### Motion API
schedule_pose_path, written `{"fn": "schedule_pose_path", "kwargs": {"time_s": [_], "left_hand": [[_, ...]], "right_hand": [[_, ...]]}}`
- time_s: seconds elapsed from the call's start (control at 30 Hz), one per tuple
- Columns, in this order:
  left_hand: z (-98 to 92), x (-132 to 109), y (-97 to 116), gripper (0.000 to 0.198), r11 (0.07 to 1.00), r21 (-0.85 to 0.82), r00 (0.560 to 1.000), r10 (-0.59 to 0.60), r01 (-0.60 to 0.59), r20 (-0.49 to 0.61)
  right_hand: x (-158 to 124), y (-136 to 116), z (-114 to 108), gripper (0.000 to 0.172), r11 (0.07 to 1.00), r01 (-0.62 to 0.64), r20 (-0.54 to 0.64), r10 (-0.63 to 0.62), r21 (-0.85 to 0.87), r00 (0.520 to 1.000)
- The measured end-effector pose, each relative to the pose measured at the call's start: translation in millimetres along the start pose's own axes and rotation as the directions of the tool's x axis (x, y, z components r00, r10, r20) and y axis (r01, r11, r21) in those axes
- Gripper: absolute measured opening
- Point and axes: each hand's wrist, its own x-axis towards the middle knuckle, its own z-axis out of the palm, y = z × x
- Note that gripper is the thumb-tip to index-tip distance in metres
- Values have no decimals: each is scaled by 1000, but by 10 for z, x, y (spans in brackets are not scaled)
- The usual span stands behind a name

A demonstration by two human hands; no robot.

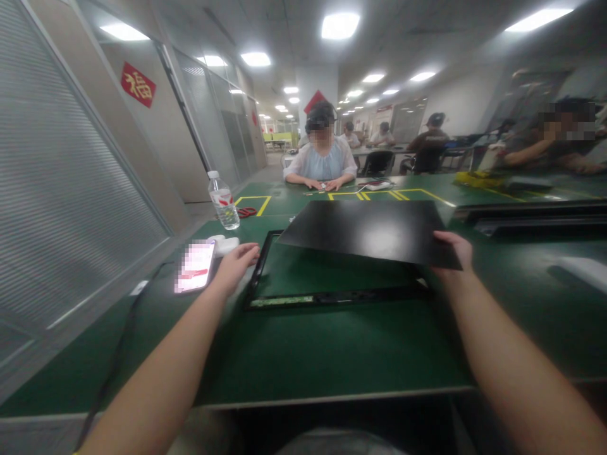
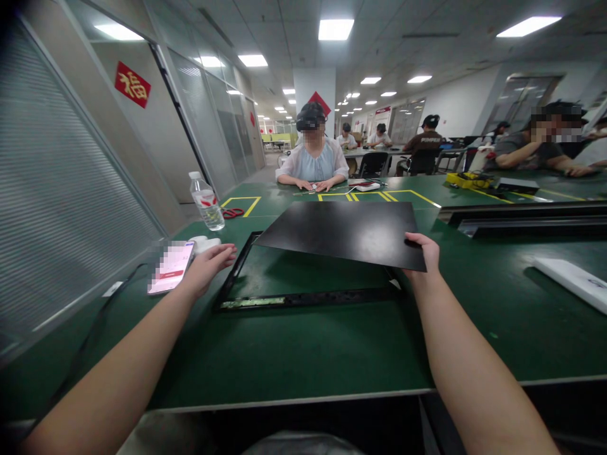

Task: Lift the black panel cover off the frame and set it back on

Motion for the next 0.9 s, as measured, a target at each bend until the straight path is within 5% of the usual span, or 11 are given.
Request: {"fn": "schedule_pose_path", "kwargs": {"time_s": [0.1, 0.27, 0.47, 0.63, 0.9], "left_hand": [[2, -18, 63, 23, 966, -214, 987, -131, 147, 89], [-6, -86, 175, 18, 892, -306, 927, -250, 333, 281], [-17, -87, 225, 28, 883, -385, 956, -197, 269, 217], [-60, -48, 225, 26, 858, -468, 977, -168, 212, 134], [-56, -63, 242, 41, 869, -492, 998, -27, 53, 60]], "right_hand": [[-92, -26, 76, 14, 998, -60, -2, 60, -37, 998], [-153, -13, 130, 19, 995, -53, 179, 68, -87, 982], [-149, 33, 80, 41, 955, -94, 389, 203, -281, 899], [-171, 45, 52, 35, 898, -195, 439, 371, -396, 818], [-96, 55, 48, 29, 919, -241, 319, 340, -311, 885]]}}
